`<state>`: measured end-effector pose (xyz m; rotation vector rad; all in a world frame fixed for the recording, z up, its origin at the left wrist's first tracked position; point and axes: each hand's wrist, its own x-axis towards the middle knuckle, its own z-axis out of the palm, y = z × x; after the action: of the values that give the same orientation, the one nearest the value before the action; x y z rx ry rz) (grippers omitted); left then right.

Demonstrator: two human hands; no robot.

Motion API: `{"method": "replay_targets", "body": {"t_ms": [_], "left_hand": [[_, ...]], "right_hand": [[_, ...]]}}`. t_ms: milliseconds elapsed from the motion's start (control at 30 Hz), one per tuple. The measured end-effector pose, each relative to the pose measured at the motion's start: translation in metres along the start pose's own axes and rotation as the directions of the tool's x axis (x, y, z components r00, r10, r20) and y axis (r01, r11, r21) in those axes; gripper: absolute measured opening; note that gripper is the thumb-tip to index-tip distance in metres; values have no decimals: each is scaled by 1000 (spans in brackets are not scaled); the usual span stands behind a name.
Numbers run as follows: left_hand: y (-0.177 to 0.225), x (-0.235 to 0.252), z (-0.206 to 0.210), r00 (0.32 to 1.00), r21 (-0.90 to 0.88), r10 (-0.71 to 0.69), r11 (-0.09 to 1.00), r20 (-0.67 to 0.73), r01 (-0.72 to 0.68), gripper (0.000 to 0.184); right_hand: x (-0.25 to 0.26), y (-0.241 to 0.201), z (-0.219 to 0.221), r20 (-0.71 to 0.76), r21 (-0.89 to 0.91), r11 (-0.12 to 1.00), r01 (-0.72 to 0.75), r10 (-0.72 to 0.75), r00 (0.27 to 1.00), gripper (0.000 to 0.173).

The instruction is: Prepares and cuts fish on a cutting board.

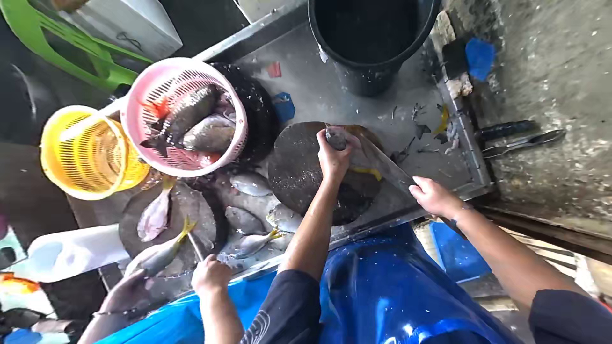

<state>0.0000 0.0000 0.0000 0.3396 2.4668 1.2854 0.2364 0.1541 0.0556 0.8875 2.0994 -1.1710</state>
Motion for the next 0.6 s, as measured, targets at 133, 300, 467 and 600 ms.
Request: {"method": "replay_targets", "body": {"t_ms": [133, 300, 467, 600], "left_hand": [[0, -25, -5, 999, 38, -38, 999, 30, 37, 77], [-7, -52, -2, 992, 18, -90, 996, -90, 92, 79], [-9, -68, -7, 989, 78, -138, 987, -57, 142, 77], [-19, -85, -7, 977, 54, -174, 982, -123, 181, 78]], "right_hand": [[-10, 8, 3, -27, -91, 995, 51, -53, 998, 38], [-25, 21, 15, 49, 16, 1000, 11, -12, 999, 44], [-23, 24, 32, 10, -116, 991, 61, -60, 998, 38], [-27, 22, 45, -2, -5, 996, 87, -87, 996, 34]]}}
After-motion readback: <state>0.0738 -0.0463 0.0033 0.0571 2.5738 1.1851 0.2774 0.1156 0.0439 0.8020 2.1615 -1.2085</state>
